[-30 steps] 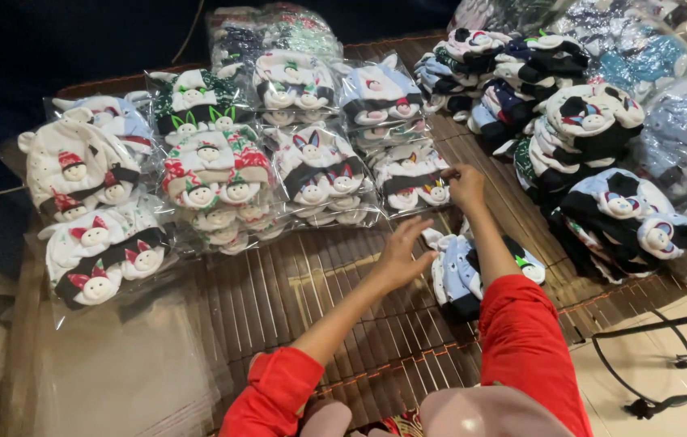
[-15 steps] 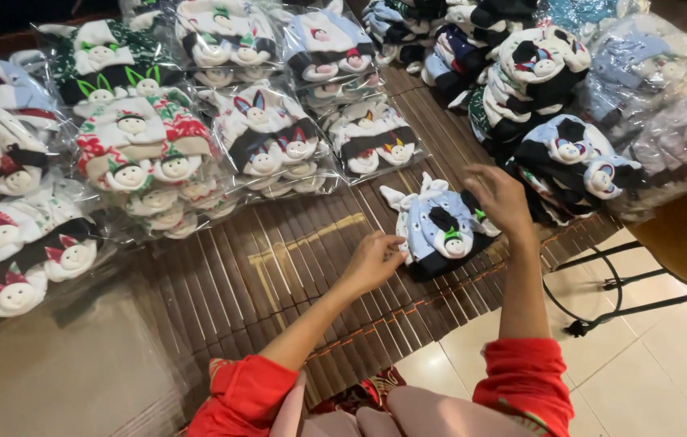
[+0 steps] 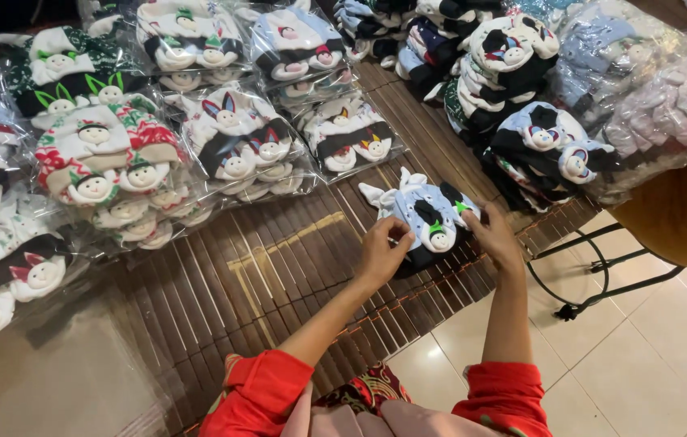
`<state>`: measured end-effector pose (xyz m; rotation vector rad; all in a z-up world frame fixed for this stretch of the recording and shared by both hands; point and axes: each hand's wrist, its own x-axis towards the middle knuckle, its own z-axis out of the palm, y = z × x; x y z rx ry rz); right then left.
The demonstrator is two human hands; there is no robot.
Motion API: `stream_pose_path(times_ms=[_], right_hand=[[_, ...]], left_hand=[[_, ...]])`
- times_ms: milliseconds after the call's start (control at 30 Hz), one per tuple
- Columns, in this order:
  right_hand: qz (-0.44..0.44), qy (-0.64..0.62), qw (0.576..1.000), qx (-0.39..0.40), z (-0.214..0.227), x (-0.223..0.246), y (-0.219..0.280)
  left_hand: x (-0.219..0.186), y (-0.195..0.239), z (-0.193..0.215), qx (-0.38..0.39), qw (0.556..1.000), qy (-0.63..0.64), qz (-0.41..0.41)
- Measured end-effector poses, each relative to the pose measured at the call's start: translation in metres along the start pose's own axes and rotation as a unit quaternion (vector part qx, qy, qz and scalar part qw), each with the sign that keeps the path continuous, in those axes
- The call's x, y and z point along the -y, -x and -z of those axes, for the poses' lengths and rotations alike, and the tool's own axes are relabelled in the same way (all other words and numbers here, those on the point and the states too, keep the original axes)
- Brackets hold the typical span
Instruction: Folding baby hats and placing them into individual plastic bags for packaging.
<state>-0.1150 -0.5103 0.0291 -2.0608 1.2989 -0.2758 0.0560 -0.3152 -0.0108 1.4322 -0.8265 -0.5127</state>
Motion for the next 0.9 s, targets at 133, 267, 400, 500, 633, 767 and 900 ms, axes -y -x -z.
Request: stream_pose_path(times_ms=[133,267,400,500,633,767,900], right_hand=[[0.020,-0.039,0.999,-0.005,-0.004,-0.008,-0.007],[0.022,-0.071,0.997,-0.020,-0.006,-0.008,-0.009],[0.053,-0.108,0.992,-0.028,-0.004,0.017,0.005],[0.099,-0.127,0.984,-0.077,-0.007,0.020,0.006],[0.145,-0.103,0.977,-0.117,0.003,0.043,0.028],[0.189,-0.098,0.964,-0.161,0.004,0.071,0.056],[0.258,-0.152,0.938,-0.173,-0.016,0.098,0.082]], left_hand=[[-0.029,0.003,0.001,0.023,0.999,-0.015,-0.031],[0.017,-0.010,-0.013,-0.021,0.994,0.052,0.098],[0.056,-0.019,-0.014,-0.010,0.960,0.132,0.245],[0.043,-0.018,-0.006,0.031,0.954,0.186,0.234],[0.037,-0.019,-0.005,0.008,0.973,0.138,0.182],[0.010,-0.011,0.015,-0.006,0.986,0.133,0.098],[-0.033,0.012,0.067,-0.054,0.986,0.157,0.035]])
